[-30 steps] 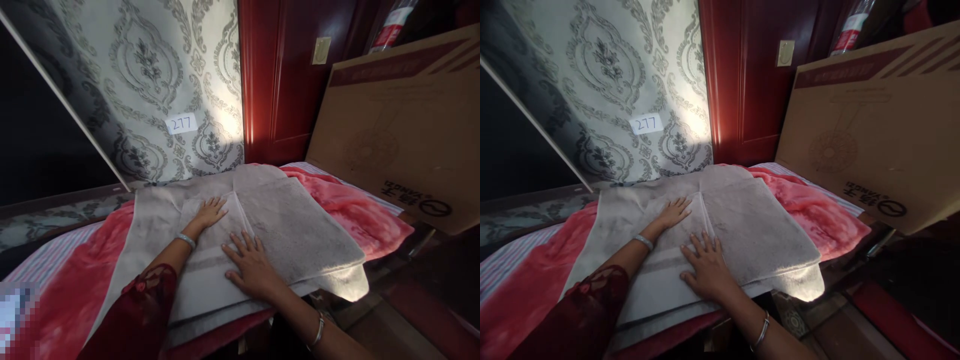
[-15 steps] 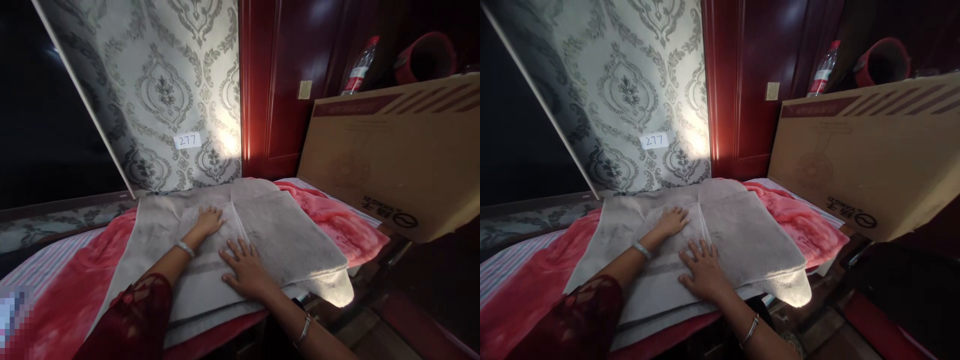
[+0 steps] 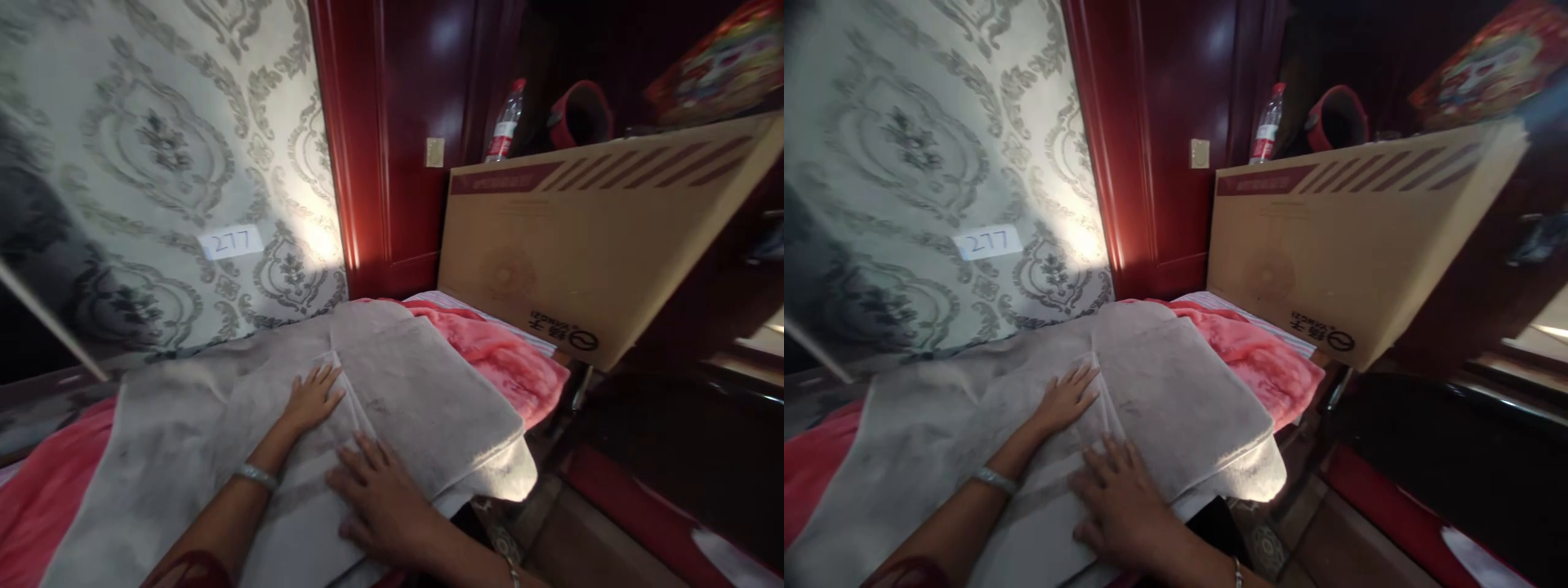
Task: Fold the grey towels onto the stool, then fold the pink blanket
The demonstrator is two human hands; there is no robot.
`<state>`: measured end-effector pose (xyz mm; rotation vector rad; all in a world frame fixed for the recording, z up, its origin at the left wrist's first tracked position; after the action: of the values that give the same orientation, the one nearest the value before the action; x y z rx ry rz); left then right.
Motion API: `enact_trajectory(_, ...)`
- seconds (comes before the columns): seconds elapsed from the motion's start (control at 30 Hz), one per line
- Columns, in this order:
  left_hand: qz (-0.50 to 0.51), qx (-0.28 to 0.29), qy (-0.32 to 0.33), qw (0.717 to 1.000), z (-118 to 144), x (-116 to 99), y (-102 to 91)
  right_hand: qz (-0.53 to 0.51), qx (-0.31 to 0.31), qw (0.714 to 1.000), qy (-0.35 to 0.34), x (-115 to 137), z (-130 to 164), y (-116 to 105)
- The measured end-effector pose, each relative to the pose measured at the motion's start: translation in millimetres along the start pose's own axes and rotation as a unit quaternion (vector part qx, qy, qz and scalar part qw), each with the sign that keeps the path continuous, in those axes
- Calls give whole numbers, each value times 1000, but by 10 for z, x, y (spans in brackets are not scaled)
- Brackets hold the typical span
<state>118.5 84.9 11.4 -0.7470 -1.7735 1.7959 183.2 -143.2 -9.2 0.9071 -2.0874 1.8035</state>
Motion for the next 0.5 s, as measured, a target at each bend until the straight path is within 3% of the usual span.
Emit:
enact_trajectory(0.1,4,-7,-5,1000,-39,23,3,-56,-85,994,-34,-365,78,-376)
enact_trajectory(0.17,12,-14,-3,1000,-60,26,6,-60,-205,976,38,-800,100,-822)
enact_trajectory(0.23,20,-20,0,1000,-68,24,8,-38,-271,957,101,-1260,65,-1263)
enact_trajectory(0.37,19,-19,-7,1000,-50,24,4,-10,-330,929,165,-2005,-208,-1907)
enact_trajectory(0.5,8,-13,-9,1000,-21,15,-7,7,-330,930,164,-2350,-618,-2120)
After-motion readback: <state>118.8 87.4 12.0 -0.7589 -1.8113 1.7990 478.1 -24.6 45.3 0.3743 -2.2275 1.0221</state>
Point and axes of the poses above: each hand's wrist, its own z-axis away from the middle knuckle, its own y-axis out of the palm, x = y × z, the point moved 4 cm from there along -z, towards the middle knuckle, and after that the axes turned 3 degrees about -y, right-handed, at the moved point
